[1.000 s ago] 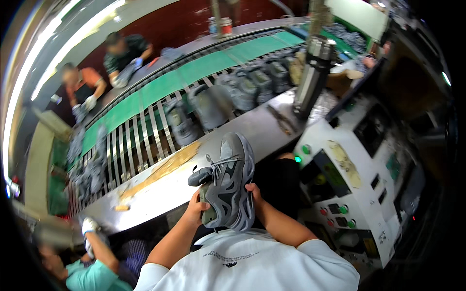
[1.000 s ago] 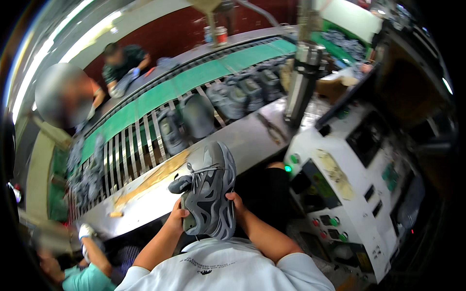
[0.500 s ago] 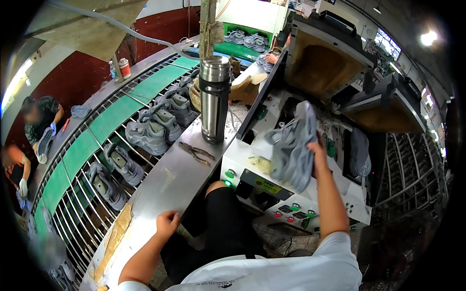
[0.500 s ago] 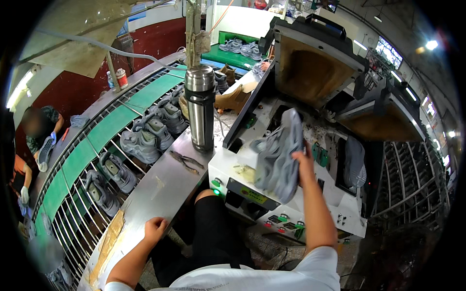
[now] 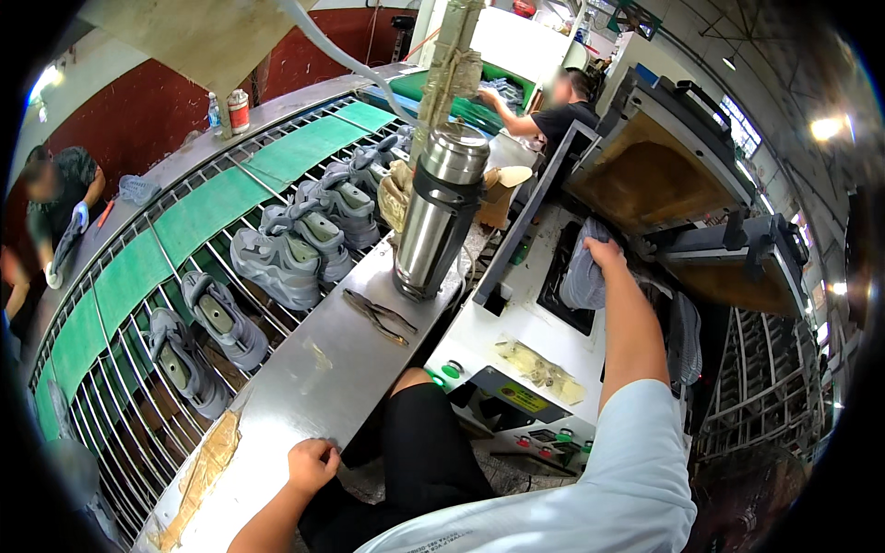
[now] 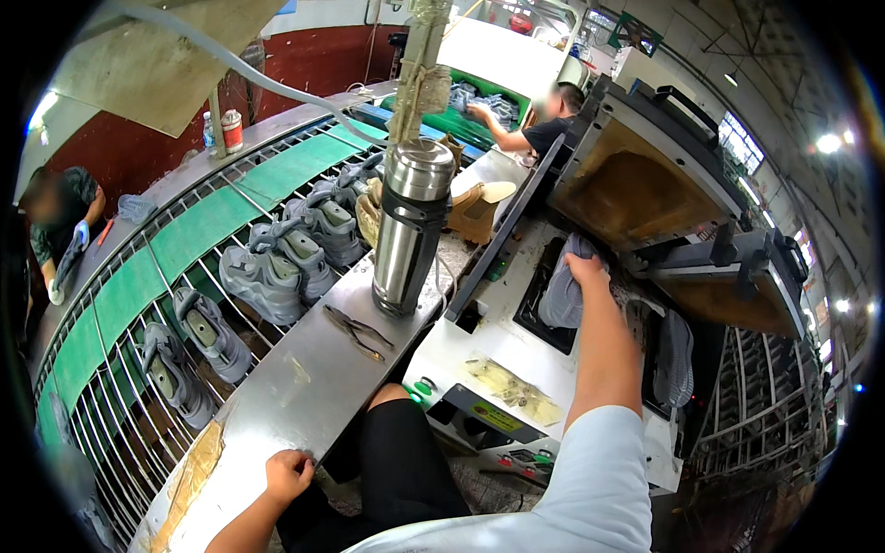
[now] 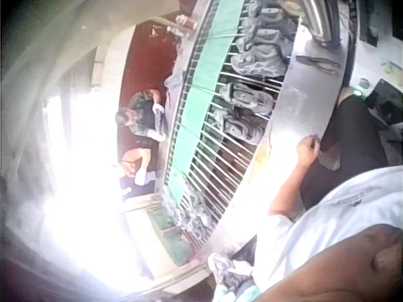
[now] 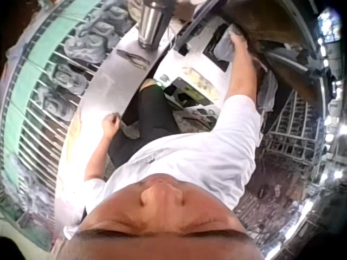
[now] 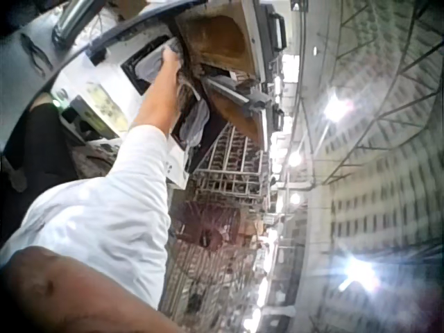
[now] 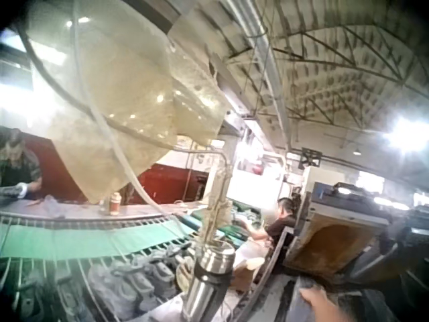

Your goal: The person picks up shoes from a conveyor belt, places them into an industrial machine for processing, and then returns them to the belt after removal.

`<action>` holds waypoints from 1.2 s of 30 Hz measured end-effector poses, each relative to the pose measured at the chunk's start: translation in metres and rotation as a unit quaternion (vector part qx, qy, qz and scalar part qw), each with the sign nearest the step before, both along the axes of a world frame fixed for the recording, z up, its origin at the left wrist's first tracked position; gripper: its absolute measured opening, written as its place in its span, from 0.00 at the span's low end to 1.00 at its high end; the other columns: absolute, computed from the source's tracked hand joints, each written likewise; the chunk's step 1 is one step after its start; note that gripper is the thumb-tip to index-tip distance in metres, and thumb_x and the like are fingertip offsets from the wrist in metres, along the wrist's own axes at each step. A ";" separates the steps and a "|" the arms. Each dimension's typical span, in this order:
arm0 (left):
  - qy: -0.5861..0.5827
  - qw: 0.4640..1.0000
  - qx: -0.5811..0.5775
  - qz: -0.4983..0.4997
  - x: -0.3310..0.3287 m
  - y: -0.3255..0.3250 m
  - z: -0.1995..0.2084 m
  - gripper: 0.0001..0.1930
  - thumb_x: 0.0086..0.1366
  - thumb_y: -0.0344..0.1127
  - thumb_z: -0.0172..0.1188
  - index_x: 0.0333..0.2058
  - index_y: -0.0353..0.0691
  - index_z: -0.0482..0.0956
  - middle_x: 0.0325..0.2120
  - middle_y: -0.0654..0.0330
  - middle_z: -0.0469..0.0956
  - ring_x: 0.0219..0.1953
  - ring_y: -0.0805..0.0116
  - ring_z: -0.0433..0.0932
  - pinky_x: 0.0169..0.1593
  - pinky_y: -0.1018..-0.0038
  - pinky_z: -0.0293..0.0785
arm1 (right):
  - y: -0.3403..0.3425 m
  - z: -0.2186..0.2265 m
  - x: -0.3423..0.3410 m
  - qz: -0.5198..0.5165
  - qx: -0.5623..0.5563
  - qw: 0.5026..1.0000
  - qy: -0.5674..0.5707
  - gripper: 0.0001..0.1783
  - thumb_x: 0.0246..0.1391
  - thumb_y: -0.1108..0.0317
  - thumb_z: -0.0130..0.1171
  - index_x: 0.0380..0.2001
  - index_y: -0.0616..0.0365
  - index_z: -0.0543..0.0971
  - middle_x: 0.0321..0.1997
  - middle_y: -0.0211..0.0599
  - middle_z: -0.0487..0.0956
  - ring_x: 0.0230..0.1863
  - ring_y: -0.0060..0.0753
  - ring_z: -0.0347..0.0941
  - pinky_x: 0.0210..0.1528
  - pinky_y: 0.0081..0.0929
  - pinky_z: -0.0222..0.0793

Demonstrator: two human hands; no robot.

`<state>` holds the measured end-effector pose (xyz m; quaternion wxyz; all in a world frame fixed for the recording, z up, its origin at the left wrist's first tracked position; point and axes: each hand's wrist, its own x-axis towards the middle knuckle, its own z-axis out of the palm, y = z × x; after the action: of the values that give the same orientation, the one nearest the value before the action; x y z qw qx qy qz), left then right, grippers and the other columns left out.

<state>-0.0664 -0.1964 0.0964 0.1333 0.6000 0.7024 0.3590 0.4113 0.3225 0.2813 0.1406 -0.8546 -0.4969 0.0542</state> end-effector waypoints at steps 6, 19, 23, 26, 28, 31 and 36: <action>-0.022 1.000 -0.008 0.001 -0.001 0.001 -0.002 0.03 0.48 0.31 0.61 0.21 0.40 0.79 0.16 0.56 0.75 0.20 0.57 0.76 0.26 0.67 0.72 | -0.033 0.010 -0.004 -0.001 -0.017 1.000 0.023 0.52 0.37 0.37 0.55 0.64 0.54 0.60 0.65 0.58 0.61 0.66 0.53 0.59 0.65 0.38 0.56; -0.612 0.784 -0.100 -0.020 0.135 0.096 0.013 0.34 0.67 0.50 0.48 0.65 0.37 0.53 0.64 0.51 0.55 0.67 0.59 0.52 0.65 0.66 0.50 | -0.238 -0.002 0.152 0.083 0.208 0.962 -0.157 0.37 0.44 0.54 0.64 0.58 0.51 0.67 0.57 0.48 0.69 0.58 0.52 0.64 0.58 0.45 0.61; -0.720 0.685 -0.082 -0.074 0.189 0.154 0.026 0.42 0.68 0.55 0.45 0.67 0.34 0.37 0.69 0.51 0.37 0.71 0.57 0.35 0.70 0.60 0.35 | -0.249 0.009 0.229 -0.057 0.114 0.978 -0.166 0.45 0.41 0.50 0.64 0.63 0.51 0.61 0.57 0.51 0.68 0.60 0.55 0.62 0.59 0.45 0.60; -0.731 0.678 -0.064 -0.047 0.189 0.156 0.013 0.39 0.67 0.50 0.48 0.67 0.35 0.42 0.68 0.53 0.43 0.70 0.59 0.44 0.68 0.60 0.42 | -0.237 0.044 0.239 -0.119 0.013 0.991 -0.066 0.52 0.36 0.46 0.65 0.65 0.52 0.57 0.61 0.54 0.66 0.62 0.55 0.61 0.60 0.43 0.61; -0.711 0.681 -0.134 -0.110 0.167 0.138 0.015 0.33 0.67 0.49 0.48 0.64 0.34 0.54 0.65 0.54 0.55 0.65 0.58 0.55 0.66 0.60 0.49 | -0.226 0.047 0.268 -0.121 -0.034 0.992 0.004 0.53 0.34 0.46 0.66 0.64 0.53 0.58 0.62 0.56 0.65 0.63 0.56 0.61 0.60 0.43 0.62; -0.695 0.696 -0.165 -0.073 0.141 0.097 0.014 0.26 0.65 0.46 0.50 0.56 0.34 0.66 0.50 0.53 0.73 0.53 0.56 0.71 0.58 0.61 0.63 | -0.202 0.038 0.293 -0.131 -0.047 0.990 0.005 0.53 0.32 0.48 0.66 0.63 0.54 0.59 0.62 0.54 0.66 0.62 0.58 0.63 0.59 0.44 0.62; -0.662 0.736 -0.134 0.033 0.096 0.009 0.007 0.22 0.65 0.41 0.51 0.52 0.31 0.69 0.42 0.51 0.78 0.45 0.57 0.77 0.52 0.63 0.71 | -0.209 0.046 0.261 -0.141 0.011 0.990 0.004 0.50 0.34 0.48 0.62 0.64 0.44 0.59 0.60 0.51 0.69 0.62 0.53 0.63 0.63 0.46 0.54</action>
<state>0.0293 -0.1877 0.1038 0.6318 0.1631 0.4968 0.5722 0.6728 0.1137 0.3278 0.1583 -0.9142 -0.3716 0.0320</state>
